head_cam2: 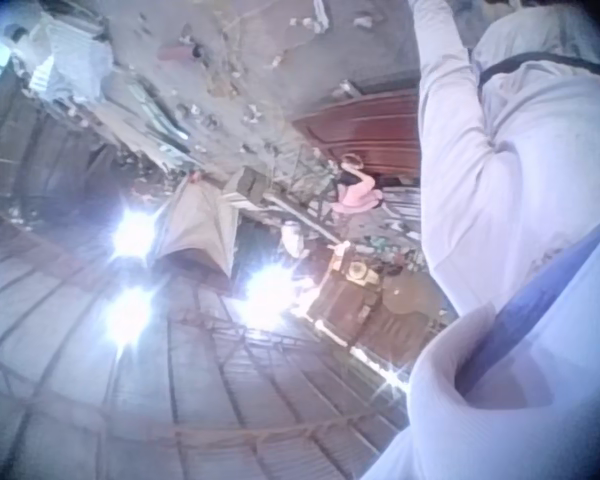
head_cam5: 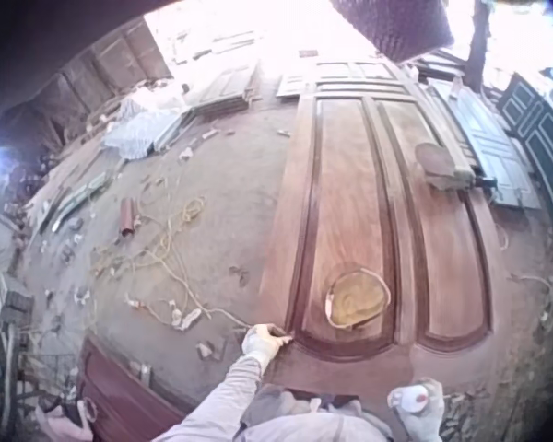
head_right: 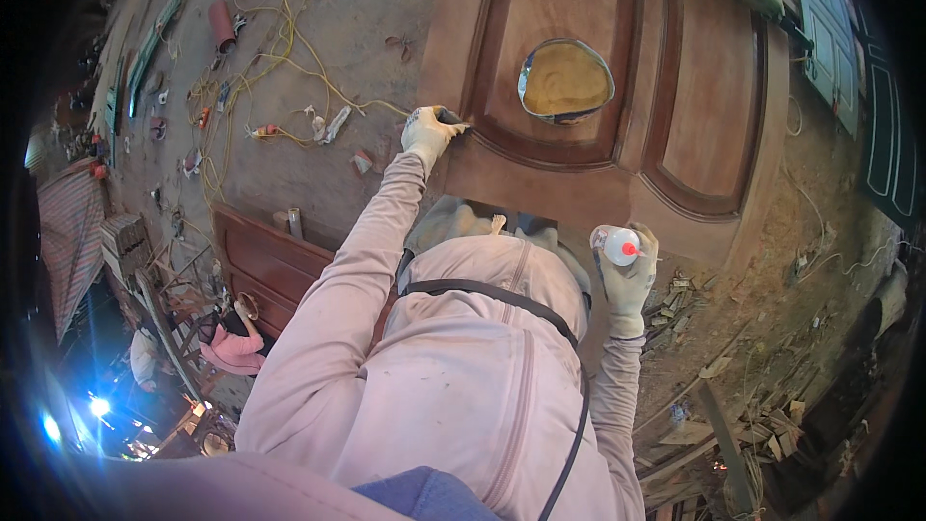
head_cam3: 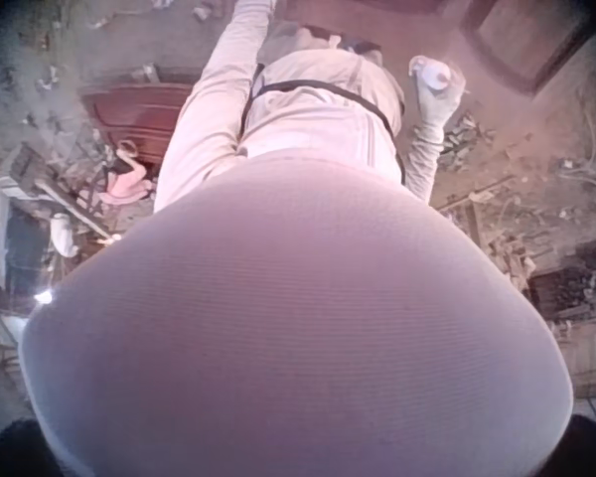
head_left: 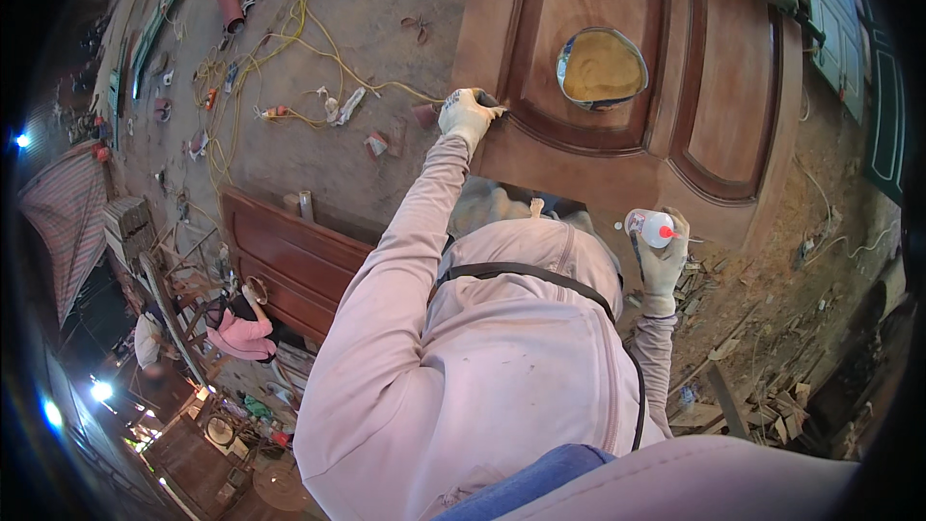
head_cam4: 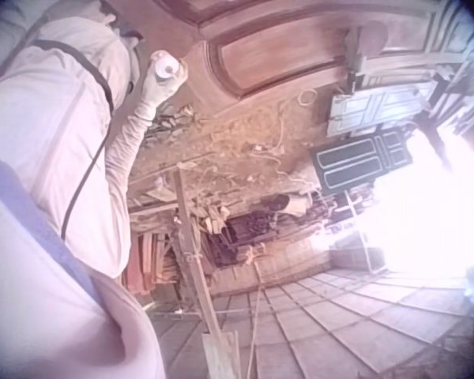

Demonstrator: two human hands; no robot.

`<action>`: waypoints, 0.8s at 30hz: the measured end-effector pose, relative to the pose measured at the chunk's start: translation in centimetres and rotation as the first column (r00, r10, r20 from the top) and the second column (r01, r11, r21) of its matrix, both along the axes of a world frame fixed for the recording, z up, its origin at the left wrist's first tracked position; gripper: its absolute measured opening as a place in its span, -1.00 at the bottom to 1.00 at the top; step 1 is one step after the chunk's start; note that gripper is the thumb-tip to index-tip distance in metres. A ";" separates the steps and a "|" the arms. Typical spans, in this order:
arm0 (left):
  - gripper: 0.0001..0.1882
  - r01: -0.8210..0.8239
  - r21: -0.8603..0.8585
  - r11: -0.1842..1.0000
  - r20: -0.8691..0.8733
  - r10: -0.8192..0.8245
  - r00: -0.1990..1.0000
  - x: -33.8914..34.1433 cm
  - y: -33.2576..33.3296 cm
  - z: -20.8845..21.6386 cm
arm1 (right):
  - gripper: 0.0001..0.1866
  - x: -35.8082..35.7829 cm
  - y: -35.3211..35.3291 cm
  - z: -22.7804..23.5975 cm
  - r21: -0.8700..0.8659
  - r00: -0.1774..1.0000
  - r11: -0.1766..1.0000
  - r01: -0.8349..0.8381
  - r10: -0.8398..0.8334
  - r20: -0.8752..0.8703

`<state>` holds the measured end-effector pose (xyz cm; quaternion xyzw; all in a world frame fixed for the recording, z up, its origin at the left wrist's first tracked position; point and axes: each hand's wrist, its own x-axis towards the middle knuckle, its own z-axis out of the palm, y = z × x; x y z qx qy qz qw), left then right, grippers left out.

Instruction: The person sands a wooden door with an angle grinder, then applies a liquid finish with a cloth. The person moves between doors, sands curved panels, and wipes the surface with a finish from a small container.

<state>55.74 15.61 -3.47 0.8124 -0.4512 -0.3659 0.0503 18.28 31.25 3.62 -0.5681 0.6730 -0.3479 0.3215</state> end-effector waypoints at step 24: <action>-0.28 0.115 0.008 0.993 0.155 -0.115 0.981 0.9 0.3 1.2 | -0.42 2.2 3.6 -0.3 0.057 0.989 0.995 0.081 -0.087 0.118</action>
